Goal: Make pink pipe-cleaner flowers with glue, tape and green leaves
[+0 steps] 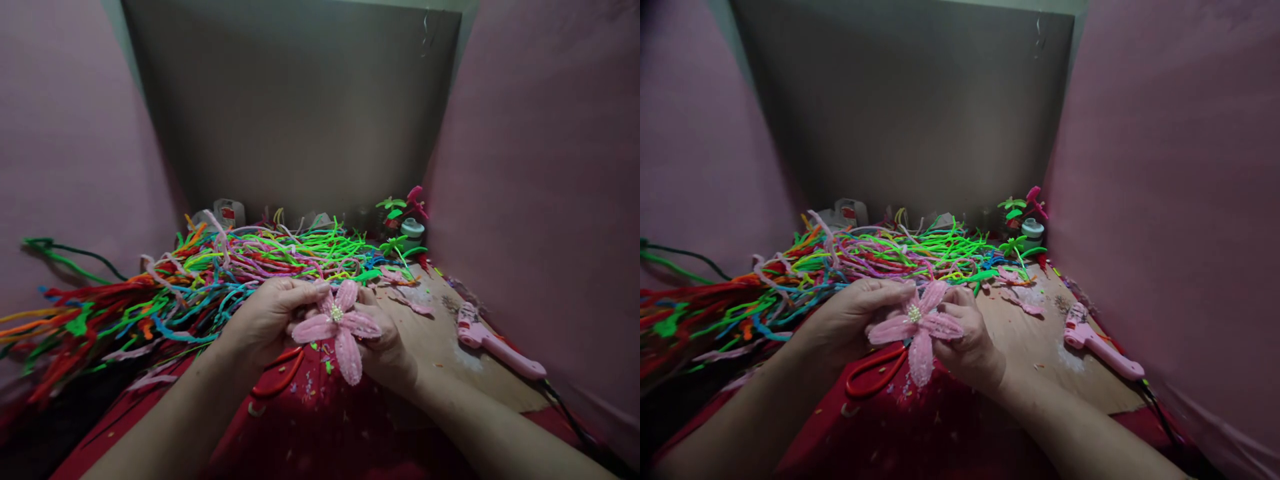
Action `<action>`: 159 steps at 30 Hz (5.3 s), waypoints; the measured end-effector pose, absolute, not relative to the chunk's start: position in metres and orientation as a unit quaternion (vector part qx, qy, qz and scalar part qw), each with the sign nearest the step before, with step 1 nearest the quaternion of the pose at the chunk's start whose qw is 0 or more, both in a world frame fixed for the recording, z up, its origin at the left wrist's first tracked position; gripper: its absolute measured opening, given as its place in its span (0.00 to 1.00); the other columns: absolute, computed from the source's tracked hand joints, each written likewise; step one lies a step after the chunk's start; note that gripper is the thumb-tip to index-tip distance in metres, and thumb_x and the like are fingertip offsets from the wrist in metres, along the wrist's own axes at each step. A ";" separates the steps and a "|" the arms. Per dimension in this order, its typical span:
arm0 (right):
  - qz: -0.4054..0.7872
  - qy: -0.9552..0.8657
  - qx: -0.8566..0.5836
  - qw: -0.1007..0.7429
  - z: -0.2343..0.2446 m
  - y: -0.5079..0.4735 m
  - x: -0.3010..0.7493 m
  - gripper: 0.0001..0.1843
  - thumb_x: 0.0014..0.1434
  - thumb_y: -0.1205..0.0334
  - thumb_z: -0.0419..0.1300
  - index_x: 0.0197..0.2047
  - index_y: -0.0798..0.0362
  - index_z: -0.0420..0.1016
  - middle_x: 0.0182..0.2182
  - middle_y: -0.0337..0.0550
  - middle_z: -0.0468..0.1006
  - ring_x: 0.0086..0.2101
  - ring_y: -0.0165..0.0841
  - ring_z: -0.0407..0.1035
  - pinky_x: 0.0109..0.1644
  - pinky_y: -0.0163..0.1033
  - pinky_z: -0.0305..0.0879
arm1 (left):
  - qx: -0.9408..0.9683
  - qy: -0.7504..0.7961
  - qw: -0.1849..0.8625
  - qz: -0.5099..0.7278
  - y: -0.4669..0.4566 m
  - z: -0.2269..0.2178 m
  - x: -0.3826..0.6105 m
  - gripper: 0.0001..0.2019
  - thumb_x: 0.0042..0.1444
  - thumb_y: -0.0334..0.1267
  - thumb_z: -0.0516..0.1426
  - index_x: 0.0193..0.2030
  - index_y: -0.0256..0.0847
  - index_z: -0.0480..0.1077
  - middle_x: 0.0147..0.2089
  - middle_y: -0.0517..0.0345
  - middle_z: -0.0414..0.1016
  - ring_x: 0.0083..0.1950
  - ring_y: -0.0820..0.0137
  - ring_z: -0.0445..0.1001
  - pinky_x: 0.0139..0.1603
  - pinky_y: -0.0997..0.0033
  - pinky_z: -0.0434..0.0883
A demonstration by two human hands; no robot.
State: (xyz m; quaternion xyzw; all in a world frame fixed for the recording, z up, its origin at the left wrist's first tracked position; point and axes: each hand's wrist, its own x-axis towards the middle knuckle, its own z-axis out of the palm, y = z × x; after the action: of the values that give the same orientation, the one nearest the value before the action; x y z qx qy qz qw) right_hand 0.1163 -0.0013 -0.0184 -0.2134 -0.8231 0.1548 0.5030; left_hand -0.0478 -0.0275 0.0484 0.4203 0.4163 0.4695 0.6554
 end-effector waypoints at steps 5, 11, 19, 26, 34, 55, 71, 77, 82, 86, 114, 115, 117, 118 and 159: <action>0.139 -0.823 -0.181 0.520 -0.012 -0.003 0.116 0.09 0.55 0.70 0.53 0.27 0.52 0.72 0.24 0.41 0.71 0.33 0.35 0.64 0.41 0.44 0.63 | 0.361 0.388 0.708 0.466 -0.030 0.042 -0.046 0.14 0.47 0.36 0.60 0.17 0.35 0.62 0.12 0.68 0.54 0.12 0.85 0.45 0.13 0.81 0.43; 0.145 -0.809 -0.206 0.531 -0.017 -0.001 0.117 0.08 0.54 0.70 0.54 0.25 0.51 0.69 0.24 0.41 0.71 0.34 0.36 0.65 0.41 0.44 0.63 | 0.377 0.394 0.671 0.502 -0.034 0.045 -0.041 0.17 0.49 0.41 0.60 0.17 0.35 0.63 0.10 0.67 0.53 0.11 0.83 0.48 0.12 0.81 0.45; 0.163 -0.786 -0.218 0.555 -0.021 0.004 0.117 0.08 0.55 0.70 0.55 0.25 0.52 0.70 0.26 0.41 0.73 0.34 0.35 0.65 0.43 0.45 0.62 | 0.337 0.443 0.637 0.532 -0.028 0.048 -0.055 0.21 0.45 0.53 0.61 0.25 0.32 0.71 0.14 0.64 0.62 0.11 0.84 0.52 0.11 0.84 0.47; 0.175 -0.772 -0.243 0.560 -0.022 0.004 0.119 0.11 0.54 0.66 0.57 0.21 0.52 0.70 0.23 0.40 0.71 0.34 0.36 0.63 0.44 0.45 0.60 | 0.384 0.428 0.644 0.505 -0.040 0.032 -0.057 0.23 0.38 0.55 0.64 0.25 0.33 0.70 0.18 0.62 0.64 0.16 0.84 0.56 0.15 0.84 0.50; 0.427 -0.627 -0.289 0.585 -0.009 0.006 0.116 0.05 0.52 0.62 0.60 0.27 0.52 0.75 0.26 0.39 0.73 0.30 0.31 0.62 0.36 0.39 0.60 | 0.549 0.509 0.471 0.466 -0.040 0.031 -0.047 0.12 0.44 0.40 0.64 0.32 0.37 0.69 0.27 0.63 0.69 0.26 0.79 0.65 0.27 0.81 0.62; 0.554 -0.546 -0.264 0.570 -0.007 0.006 0.112 0.07 0.50 0.59 0.64 0.31 0.53 0.79 0.29 0.39 0.74 0.31 0.30 0.64 0.39 0.37 0.63 | 0.626 0.525 0.287 0.500 -0.027 0.016 -0.013 0.09 0.54 0.39 0.54 0.26 0.39 0.68 0.22 0.64 0.62 0.25 0.75 0.58 0.27 0.76 0.56; 0.545 -0.575 -0.252 0.555 0.000 0.010 0.110 0.06 0.50 0.60 0.64 0.33 0.51 0.78 0.33 0.40 0.78 0.36 0.33 0.68 0.46 0.42 0.66 | 0.455 0.371 0.653 0.478 -0.023 0.017 -0.025 0.12 0.52 0.41 0.59 0.27 0.37 0.63 0.18 0.69 0.57 0.14 0.86 0.45 0.15 0.82 0.43; 0.595 -0.561 -0.212 0.535 -0.009 0.015 0.108 0.15 0.49 0.57 0.64 0.41 0.51 0.75 0.33 0.40 0.76 0.37 0.34 0.69 0.45 0.43 0.67 | 0.460 0.360 0.669 0.459 -0.023 0.015 -0.029 0.12 0.51 0.44 0.60 0.32 0.37 0.66 0.18 0.69 0.58 0.14 0.86 0.45 0.15 0.82 0.42; 0.602 -0.553 -0.210 0.537 -0.012 0.014 0.108 0.15 0.52 0.61 0.61 0.45 0.50 0.73 0.31 0.38 0.74 0.32 0.31 0.67 0.42 0.40 0.66 | 0.500 0.416 0.610 0.453 -0.025 0.015 -0.025 0.11 0.54 0.44 0.56 0.29 0.37 0.67 0.18 0.67 0.59 0.14 0.84 0.48 0.16 0.80 0.45; 0.569 -0.544 -0.243 0.568 -0.010 0.012 0.107 0.05 0.50 0.63 0.62 0.32 0.52 0.75 0.27 0.37 0.73 0.31 0.31 0.65 0.41 0.40 0.65 | 0.634 0.491 0.358 0.479 -0.027 0.007 -0.021 0.11 0.55 0.41 0.55 0.25 0.39 0.68 0.21 0.61 0.65 0.21 0.77 0.60 0.24 0.77 0.57; 0.655 -0.489 -0.200 0.540 -0.014 0.013 0.104 0.06 0.47 0.63 0.66 0.30 0.52 0.76 0.27 0.37 0.74 0.30 0.30 0.64 0.42 0.38 0.62 | 0.551 0.437 0.551 0.448 -0.025 0.005 -0.031 0.15 0.57 0.46 0.53 0.25 0.38 0.62 0.16 0.67 0.59 0.13 0.82 0.52 0.15 0.80 0.51; 0.655 -0.483 -0.198 0.547 -0.016 0.014 0.103 0.06 0.47 0.62 0.66 0.30 0.52 0.76 0.27 0.38 0.74 0.30 0.31 0.65 0.42 0.39 0.63 | 0.592 0.471 0.471 0.455 -0.026 0.003 -0.029 0.15 0.58 0.45 0.52 0.25 0.38 0.63 0.17 0.65 0.60 0.15 0.80 0.55 0.16 0.79 0.54; 0.639 -0.488 -0.202 0.559 -0.019 0.014 0.101 0.05 0.48 0.59 0.65 0.30 0.51 0.77 0.27 0.38 0.75 0.32 0.32 0.67 0.41 0.39 0.64 | 0.668 0.517 0.274 0.461 -0.026 -0.005 -0.027 0.12 0.59 0.43 0.51 0.29 0.38 0.65 0.21 0.62 0.65 0.20 0.76 0.63 0.22 0.77 0.61; 0.627 -0.497 -0.207 0.563 -0.019 0.014 0.100 0.05 0.49 0.59 0.64 0.30 0.50 0.77 0.28 0.38 0.76 0.33 0.33 0.67 0.41 0.39 0.64 | 0.698 0.523 0.176 0.455 -0.026 -0.009 -0.026 0.10 0.59 0.41 0.51 0.31 0.38 0.66 0.23 0.61 0.67 0.23 0.75 0.65 0.26 0.75 0.63; 0.630 -0.528 -0.214 0.528 -0.004 0.000 0.103 0.04 0.51 0.62 0.62 0.32 0.49 0.76 0.33 0.39 0.77 0.37 0.34 0.69 0.48 0.42 0.64 | 0.616 0.518 0.353 0.478 -0.026 0.002 -0.028 0.09 0.55 0.39 0.52 0.28 0.38 0.65 0.21 0.66 0.59 0.20 0.79 0.55 0.21 0.79 0.54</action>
State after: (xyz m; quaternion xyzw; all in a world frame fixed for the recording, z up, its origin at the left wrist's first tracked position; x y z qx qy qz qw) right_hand 0.1031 0.0003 -0.0043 -0.2143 -0.5278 0.6301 0.5277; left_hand -0.0281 -0.0260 0.0020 0.6157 0.5179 0.4780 0.3525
